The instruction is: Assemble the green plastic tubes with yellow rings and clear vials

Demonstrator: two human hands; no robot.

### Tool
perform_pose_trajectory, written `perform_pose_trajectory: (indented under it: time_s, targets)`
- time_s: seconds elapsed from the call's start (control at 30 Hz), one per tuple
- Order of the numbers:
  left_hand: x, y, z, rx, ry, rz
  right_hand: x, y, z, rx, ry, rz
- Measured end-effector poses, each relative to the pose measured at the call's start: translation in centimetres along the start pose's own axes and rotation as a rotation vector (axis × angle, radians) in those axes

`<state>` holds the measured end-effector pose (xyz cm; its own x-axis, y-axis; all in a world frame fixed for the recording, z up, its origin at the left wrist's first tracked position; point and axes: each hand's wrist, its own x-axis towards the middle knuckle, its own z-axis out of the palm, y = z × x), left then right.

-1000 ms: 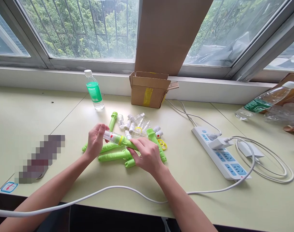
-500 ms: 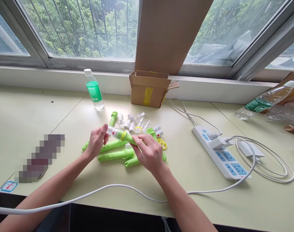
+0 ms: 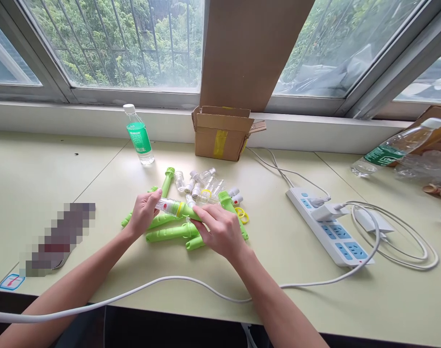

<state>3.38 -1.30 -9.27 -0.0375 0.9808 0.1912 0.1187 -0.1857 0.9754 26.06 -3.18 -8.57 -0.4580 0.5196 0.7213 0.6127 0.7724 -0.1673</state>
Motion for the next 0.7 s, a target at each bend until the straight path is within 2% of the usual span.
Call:
perform_pose_trajectory:
  time_s: [0.43, 0.7]
  targets:
    - [-0.1, 0.4, -0.3, 0.061, -0.015, 0.123, -0.2, -0.3, -0.1, 0.171, -0.214, 0.147]
    - [-0.1, 0.6, -0.6, 0.098, -0.036, 0.181, 1.1, -1.0, -1.4, 0.473, -0.387, 0.325]
